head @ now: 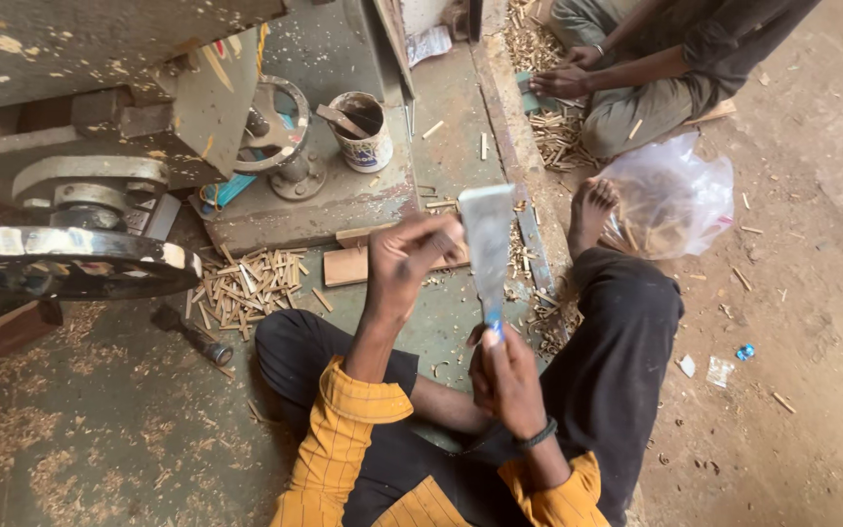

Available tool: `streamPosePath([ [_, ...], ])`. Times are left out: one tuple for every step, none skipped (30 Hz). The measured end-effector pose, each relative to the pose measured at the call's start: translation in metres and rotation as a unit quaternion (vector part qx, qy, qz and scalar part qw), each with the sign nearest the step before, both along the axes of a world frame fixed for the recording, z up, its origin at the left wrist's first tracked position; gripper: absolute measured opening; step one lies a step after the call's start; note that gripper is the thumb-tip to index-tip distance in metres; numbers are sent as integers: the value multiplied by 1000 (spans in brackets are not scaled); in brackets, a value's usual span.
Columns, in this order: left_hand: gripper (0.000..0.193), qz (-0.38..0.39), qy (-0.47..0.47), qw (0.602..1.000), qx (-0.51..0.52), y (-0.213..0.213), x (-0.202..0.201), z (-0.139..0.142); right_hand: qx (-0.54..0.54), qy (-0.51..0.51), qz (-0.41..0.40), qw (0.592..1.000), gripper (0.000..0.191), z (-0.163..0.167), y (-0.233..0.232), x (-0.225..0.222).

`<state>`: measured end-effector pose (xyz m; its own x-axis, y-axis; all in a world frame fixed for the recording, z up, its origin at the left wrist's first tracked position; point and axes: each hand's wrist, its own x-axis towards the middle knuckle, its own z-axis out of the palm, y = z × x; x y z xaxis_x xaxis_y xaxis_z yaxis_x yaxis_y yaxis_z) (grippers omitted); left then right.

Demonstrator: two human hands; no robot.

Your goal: The person sits on the workshop floor and uses a wide chisel to shave thin slivers off small wood pieces, producing piles of wood shavings and thin sticks around the work area. They reposition the wood pieces and continue shaving throughout the episode.

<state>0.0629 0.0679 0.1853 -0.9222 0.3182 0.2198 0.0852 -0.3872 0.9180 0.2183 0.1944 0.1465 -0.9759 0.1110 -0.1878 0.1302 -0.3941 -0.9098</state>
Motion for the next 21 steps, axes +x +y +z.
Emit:
streamPosePath([
  [21,-16,5,1000,-9,1,6,1,11,24,-34,999,35,5,4,-4],
  [22,-34,10,999,-19,3,14,2,22,48,-69,996,34,10,10,-8],
  [22,-52,12,998,-29,4,20,2,4,24,-84,996,34,14,17,-12],
  [21,-41,-6,999,-15,5,24,4,-16,-3,-99,995,34,19,25,-13],
  [20,-29,-21,999,-2,5,27,5,-37,-27,-112,993,34,22,30,-13],
  [19,-17,-30,999,12,6,28,8,-13,-10,-100,995,33,23,33,-9],
  [20,-11,-30,999,16,6,27,10,14,13,-87,996,32,24,34,-4],
  [20,-2,-32,999,23,6,26,13,44,34,-71,996,31,23,34,1],
  [21,8,-39,999,30,6,25,15,42,19,-41,998,30,20,32,7],
  [21,9,-38,999,33,5,24,17,39,-2,-13,999,29,16,29,13],
  [22,8,-36,999,34,5,23,19,35,-22,15,999,29,11,26,18],
  [22,6,-32,999,35,4,23,21,20,-14,26,999,27,6,22,21],
  [22,23,-17,999,30,3,22,22,4,-8,36,999,26,2,19,25],
  [22,41,-3,999,25,2,22,23,-12,-2,45,999,25,-1,17,27],
  [22,56,13,998,18,1,22,24,-19,-9,52,998,25,-3,15,29],
  [22,66,45,997,2,0,22,25,-26,-14,58,998,25,-2,13,30],
  [22,77,76,994,-13,0,22,26,-33,-19,66,997,25,0,12,30],
  [23,88,106,990,-28,-1,24,27,-28,-23,59,998,27,4,11,29],
  [22,80,105,991,-35,-1,26,28,-21,-26,52,998,28,9,9,26],
  [21,73,105,991,-42,-1,28,28,-14,-28,46,998,29,16,8,22],
  [21,67,102,991,-48,-1,32,26,-10,-21,-2,1000,33,22,7,17],
])
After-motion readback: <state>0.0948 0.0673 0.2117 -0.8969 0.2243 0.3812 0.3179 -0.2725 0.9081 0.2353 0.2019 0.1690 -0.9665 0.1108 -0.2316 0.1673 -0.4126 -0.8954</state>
